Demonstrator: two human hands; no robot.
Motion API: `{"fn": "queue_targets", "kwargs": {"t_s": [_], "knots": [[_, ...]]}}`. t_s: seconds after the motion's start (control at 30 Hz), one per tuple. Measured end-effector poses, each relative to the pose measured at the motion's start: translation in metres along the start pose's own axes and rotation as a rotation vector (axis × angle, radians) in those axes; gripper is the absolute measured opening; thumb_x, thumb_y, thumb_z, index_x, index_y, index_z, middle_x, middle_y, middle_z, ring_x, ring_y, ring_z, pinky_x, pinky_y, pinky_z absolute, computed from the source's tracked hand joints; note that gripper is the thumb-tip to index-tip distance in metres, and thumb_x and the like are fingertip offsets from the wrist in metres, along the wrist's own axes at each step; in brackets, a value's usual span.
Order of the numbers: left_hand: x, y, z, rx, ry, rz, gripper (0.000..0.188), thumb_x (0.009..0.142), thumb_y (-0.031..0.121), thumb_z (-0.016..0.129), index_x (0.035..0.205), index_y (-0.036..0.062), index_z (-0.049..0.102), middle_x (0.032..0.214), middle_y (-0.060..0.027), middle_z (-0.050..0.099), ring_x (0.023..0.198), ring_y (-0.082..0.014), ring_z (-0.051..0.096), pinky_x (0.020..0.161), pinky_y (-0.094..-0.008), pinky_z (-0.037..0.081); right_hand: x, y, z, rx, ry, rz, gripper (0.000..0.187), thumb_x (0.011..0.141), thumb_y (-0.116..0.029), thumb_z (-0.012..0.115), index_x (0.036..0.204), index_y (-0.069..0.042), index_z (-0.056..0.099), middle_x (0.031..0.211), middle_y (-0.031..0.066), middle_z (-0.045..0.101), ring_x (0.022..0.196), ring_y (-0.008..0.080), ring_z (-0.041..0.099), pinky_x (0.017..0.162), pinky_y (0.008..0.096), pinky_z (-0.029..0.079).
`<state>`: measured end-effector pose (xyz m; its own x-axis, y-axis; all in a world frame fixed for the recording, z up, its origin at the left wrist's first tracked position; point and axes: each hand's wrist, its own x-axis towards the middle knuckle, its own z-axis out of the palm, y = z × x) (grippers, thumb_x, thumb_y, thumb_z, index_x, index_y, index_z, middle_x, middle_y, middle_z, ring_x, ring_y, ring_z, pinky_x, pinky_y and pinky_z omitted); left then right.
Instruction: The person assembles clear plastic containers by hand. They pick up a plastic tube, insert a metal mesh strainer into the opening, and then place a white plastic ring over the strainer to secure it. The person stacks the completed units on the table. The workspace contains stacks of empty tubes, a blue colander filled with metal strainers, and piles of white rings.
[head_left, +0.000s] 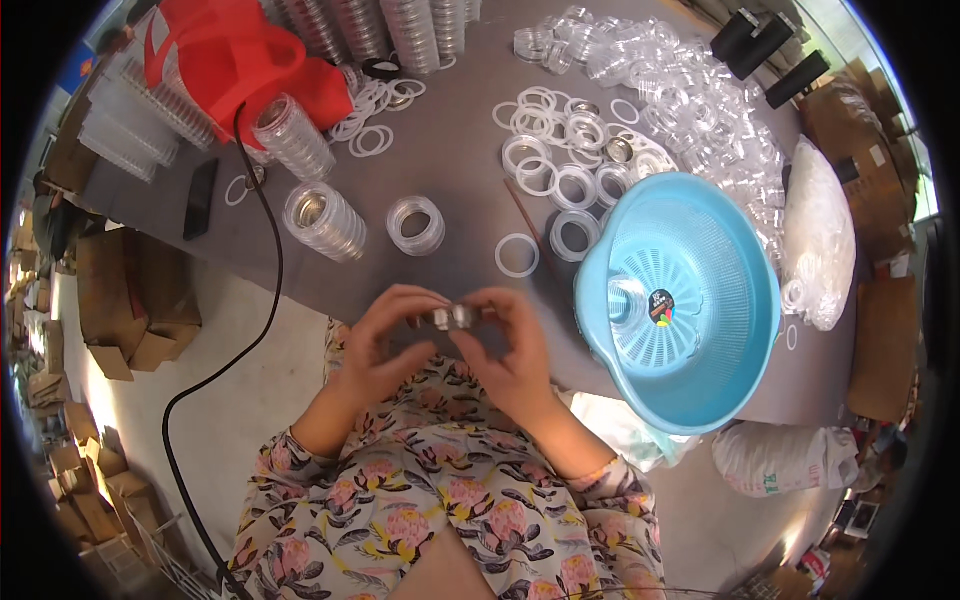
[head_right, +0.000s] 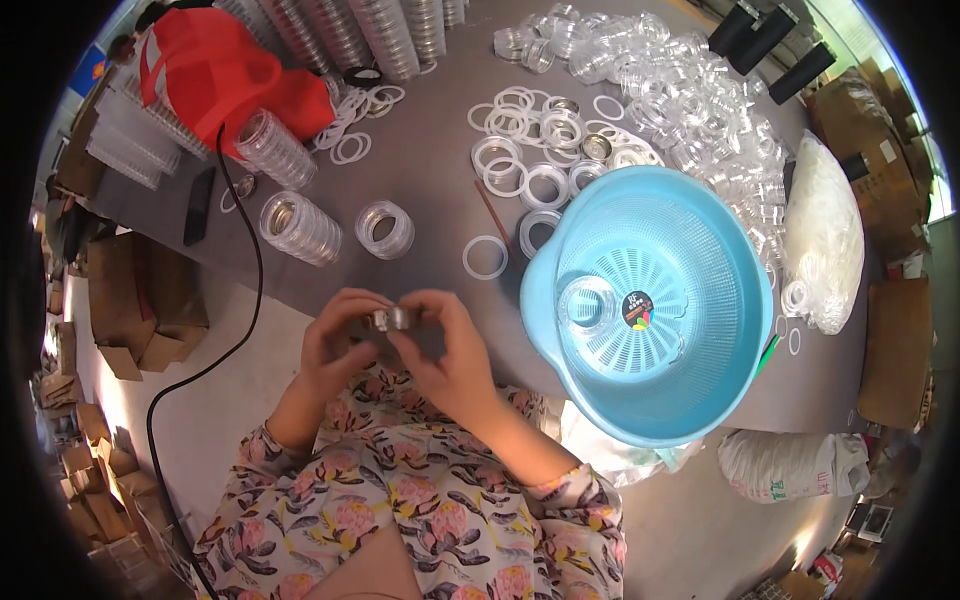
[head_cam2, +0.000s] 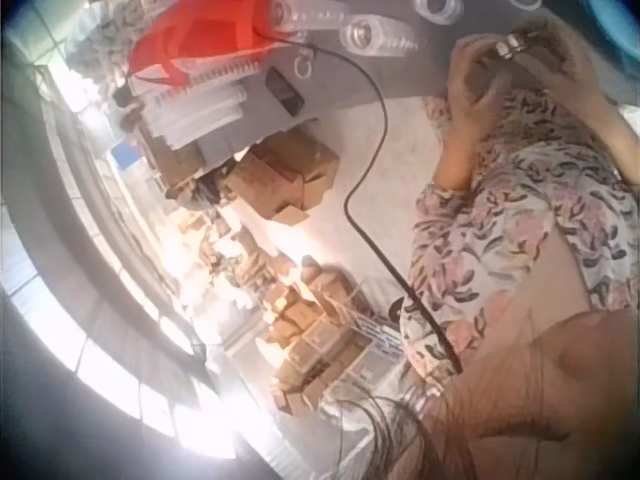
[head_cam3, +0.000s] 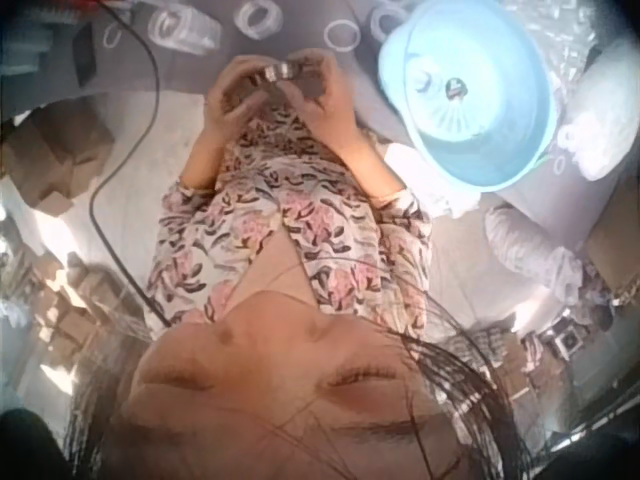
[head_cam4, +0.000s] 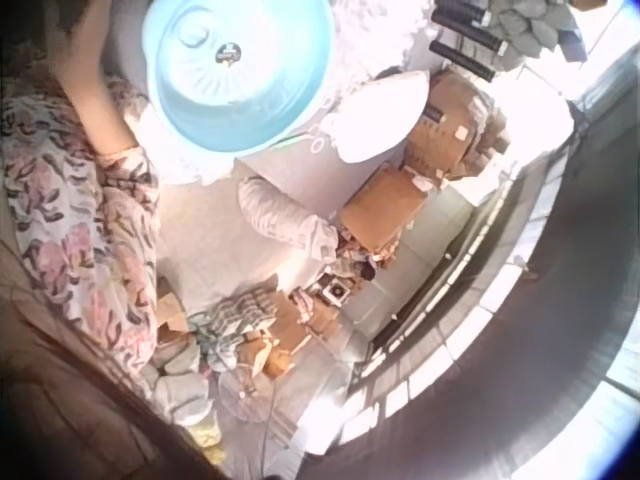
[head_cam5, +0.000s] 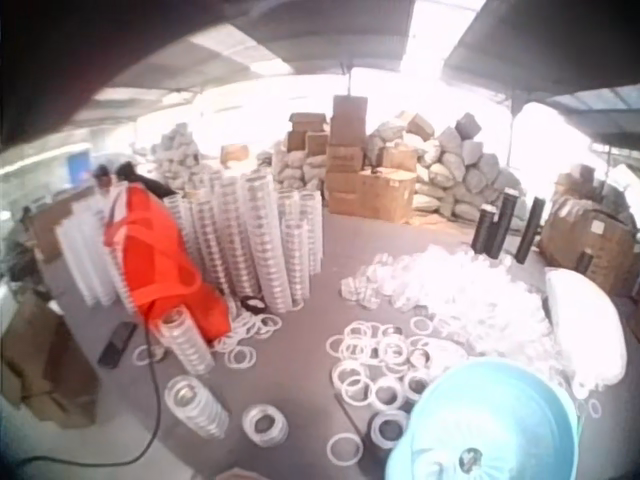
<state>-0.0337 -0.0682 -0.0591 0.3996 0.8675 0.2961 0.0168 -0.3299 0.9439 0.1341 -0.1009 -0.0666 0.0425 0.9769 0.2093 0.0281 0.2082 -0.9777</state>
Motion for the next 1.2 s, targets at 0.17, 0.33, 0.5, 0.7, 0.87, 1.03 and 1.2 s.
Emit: {"fn": "queue_targets", "kwargs": {"t_s": [0.17, 0.33, 0.5, 0.7, 0.87, 1.03, 1.2], "knots": [[0.016, -0.050, -0.015, 0.288, 0.276, 0.007, 0.025, 0.073, -0.004, 0.064, 0.097, 0.0037, 0.062, 0.099, -0.0103, 0.060, 0.094, -0.0253, 0.056, 0.079, -0.0318, 0.042, 0.017, 0.051, 0.009, -0.235, 0.097, -0.122, 0.045, 0.077, -0.005, 0.067, 0.117, 0.001, 0.047, 0.110, 0.0162, 0.054, 0.104, 0.0309, 0.052, 0.089, 0.0370, 0.042], [0.048, -0.071, -0.020, 1.029, 0.156, 0.104, 0.019, 0.077, 0.009, 0.065, 0.095, 0.0063, 0.062, 0.099, -0.0058, 0.061, 0.103, -0.0273, 0.053, 0.090, -0.0422, 0.036, 0.007, 0.093, 0.003, -0.582, 0.011, -0.222, 0.048, 0.074, -0.007, 0.067, 0.118, -0.001, 0.048, 0.114, 0.0172, 0.054, 0.106, 0.0349, 0.051, 0.090, 0.0409, 0.040], [0.049, -0.080, -0.017, 1.141, 0.064, 0.116, 0.019, 0.079, 0.012, 0.061, 0.098, 0.0068, 0.061, 0.104, -0.0060, 0.060, 0.118, -0.0294, 0.045, 0.101, -0.0537, 0.027, 0.008, 0.094, 0.004, -0.574, -0.040, -0.183, 0.050, 0.072, -0.008, 0.067, 0.117, -0.003, 0.049, 0.114, 0.0154, 0.055, 0.106, 0.0336, 0.052, 0.088, 0.0415, 0.039], [0.058, -0.077, -0.023, 1.199, -0.075, 0.063, 0.019, 0.080, 0.012, 0.061, 0.098, 0.0065, 0.062, 0.107, -0.0073, 0.061, 0.121, -0.0303, 0.044, 0.105, -0.0591, 0.020, 0.058, 0.102, 0.031, -0.506, 0.043, -0.286, 0.069, 0.068, -0.013, 0.071, 0.128, -0.001, 0.040, 0.123, 0.0161, 0.050, 0.117, 0.0335, 0.047, 0.096, 0.0407, 0.036], [0.049, -0.081, -0.020, 0.998, 0.101, 0.122, 0.015, 0.078, 0.008, 0.061, 0.093, 0.0051, 0.063, 0.097, -0.0085, 0.062, 0.111, -0.0316, 0.050, 0.102, -0.0569, 0.025, 0.081, 0.118, 0.049, -0.680, 0.063, -0.196, 0.087, 0.061, -0.021, 0.077, 0.134, 0.001, 0.035, 0.126, 0.0152, 0.050, 0.119, 0.0310, 0.046, 0.101, 0.0432, 0.030], [0.043, -0.064, -0.021, 0.708, 0.227, 0.064, 0.019, 0.077, 0.006, 0.063, 0.095, 0.0033, 0.062, 0.097, -0.0093, 0.062, 0.101, -0.0295, 0.053, 0.095, -0.0433, 0.035, 0.080, 0.120, 0.046, -0.621, 0.081, -0.199, 0.084, 0.060, -0.026, 0.080, 0.130, -0.001, 0.040, 0.120, 0.0124, 0.054, 0.116, 0.0305, 0.048, 0.098, 0.0441, 0.033], [0.039, 0.001, -0.048, 0.821, 0.426, 0.201, 0.015, 0.079, 0.005, 0.060, 0.094, 0.0018, 0.061, 0.092, -0.0121, 0.059, 0.095, -0.0316, 0.053, 0.091, -0.0407, 0.037, 0.078, 0.120, 0.045, -0.696, 0.050, -0.260, 0.076, 0.059, -0.029, 0.081, 0.122, -0.005, 0.048, 0.116, 0.0108, 0.056, 0.114, 0.0309, 0.049, 0.097, 0.0439, 0.034]]}}
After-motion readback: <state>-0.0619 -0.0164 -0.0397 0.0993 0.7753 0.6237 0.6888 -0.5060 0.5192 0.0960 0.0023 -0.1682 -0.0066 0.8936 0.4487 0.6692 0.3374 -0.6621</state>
